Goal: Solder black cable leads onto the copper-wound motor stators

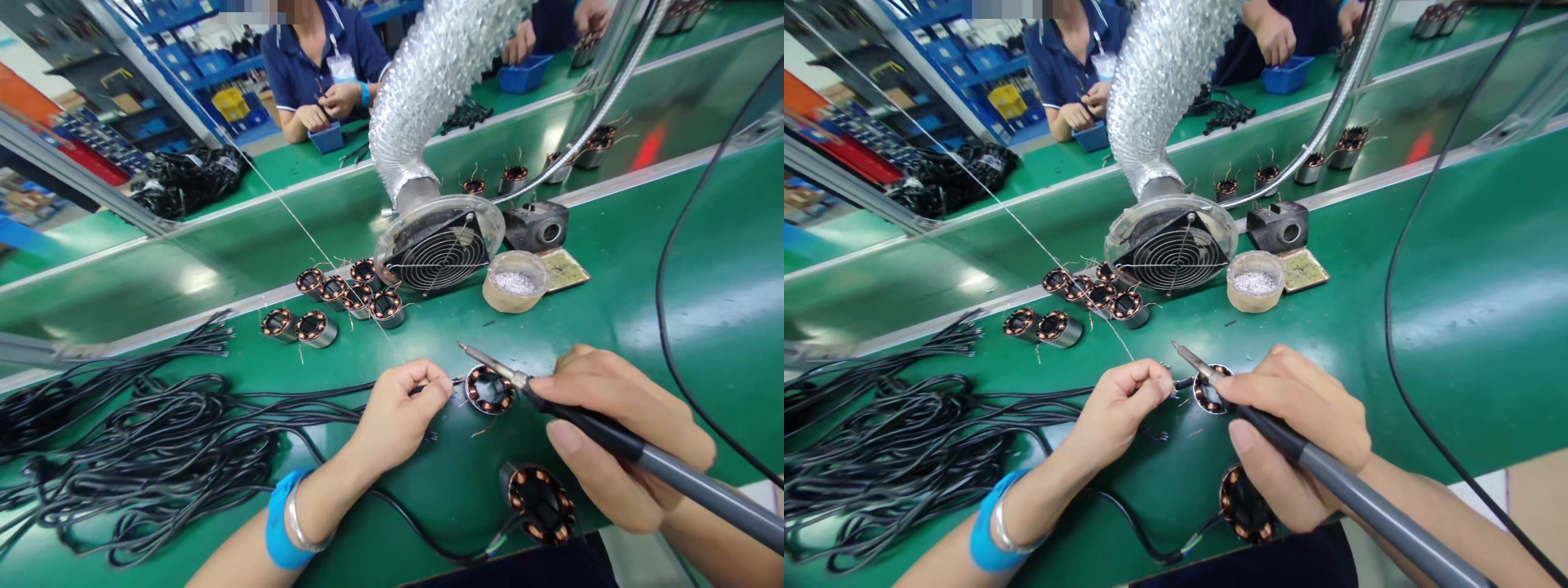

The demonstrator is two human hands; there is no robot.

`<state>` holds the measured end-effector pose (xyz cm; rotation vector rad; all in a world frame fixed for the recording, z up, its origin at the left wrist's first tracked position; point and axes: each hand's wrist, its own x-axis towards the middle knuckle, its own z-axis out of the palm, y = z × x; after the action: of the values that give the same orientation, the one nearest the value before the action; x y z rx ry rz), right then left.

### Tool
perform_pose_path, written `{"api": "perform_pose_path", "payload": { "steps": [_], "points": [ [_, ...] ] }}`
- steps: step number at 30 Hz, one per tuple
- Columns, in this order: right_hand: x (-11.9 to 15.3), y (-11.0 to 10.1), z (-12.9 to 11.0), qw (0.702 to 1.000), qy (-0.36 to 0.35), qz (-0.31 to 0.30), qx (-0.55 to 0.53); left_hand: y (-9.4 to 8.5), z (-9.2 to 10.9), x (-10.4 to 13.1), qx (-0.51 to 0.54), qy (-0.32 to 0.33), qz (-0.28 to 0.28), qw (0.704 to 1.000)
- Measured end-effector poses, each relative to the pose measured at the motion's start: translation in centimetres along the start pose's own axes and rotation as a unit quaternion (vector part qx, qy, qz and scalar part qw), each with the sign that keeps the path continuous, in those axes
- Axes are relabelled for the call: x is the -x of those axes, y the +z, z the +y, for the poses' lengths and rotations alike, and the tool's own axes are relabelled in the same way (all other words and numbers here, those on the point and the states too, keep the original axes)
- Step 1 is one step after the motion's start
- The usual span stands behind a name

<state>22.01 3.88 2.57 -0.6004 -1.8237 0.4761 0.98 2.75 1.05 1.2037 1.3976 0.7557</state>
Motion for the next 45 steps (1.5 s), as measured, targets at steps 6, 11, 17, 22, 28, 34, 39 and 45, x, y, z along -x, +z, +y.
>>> {"api": "perform_pose_path", "payload": {
  "steps": [6,11,17,22,28,34,39,45],
  "points": [
    [0.5,0.4,0.7,1.000,-0.003,0.026,0.014,-0.1,0.1,0.0,0.033,0.002,-0.030,0.999],
    [0.4,1.9,1.8,0.998,0.030,-0.059,0.017,-0.4,0.2,0.5,0.035,0.007,-0.089,0.995],
    [-0.4,3.3,2.1,0.990,-0.034,-0.137,-0.007,-0.7,0.3,1.0,0.026,0.038,-0.111,0.993],
    [0.1,3.1,2.1,0.995,-0.007,-0.102,-0.012,-1.1,0.7,1.4,-0.072,0.051,-0.086,0.992],
    [0.7,3.4,2.1,0.992,-0.004,-0.128,-0.018,-0.8,0.1,0.8,0.103,-0.030,-0.109,0.988],
    [0.6,3.6,1.9,0.993,0.007,-0.114,-0.024,-0.2,-0.2,0.9,0.244,-0.170,-0.159,0.941],
    [0.9,3.4,2.0,0.996,-0.002,-0.093,-0.015,0.3,-0.3,1.0,0.258,-0.160,-0.111,0.946],
    [0.8,3.4,2.0,0.990,0.036,-0.138,0.004,0.6,-0.7,1.3,0.250,-0.129,-0.063,0.958]
  ]
}}
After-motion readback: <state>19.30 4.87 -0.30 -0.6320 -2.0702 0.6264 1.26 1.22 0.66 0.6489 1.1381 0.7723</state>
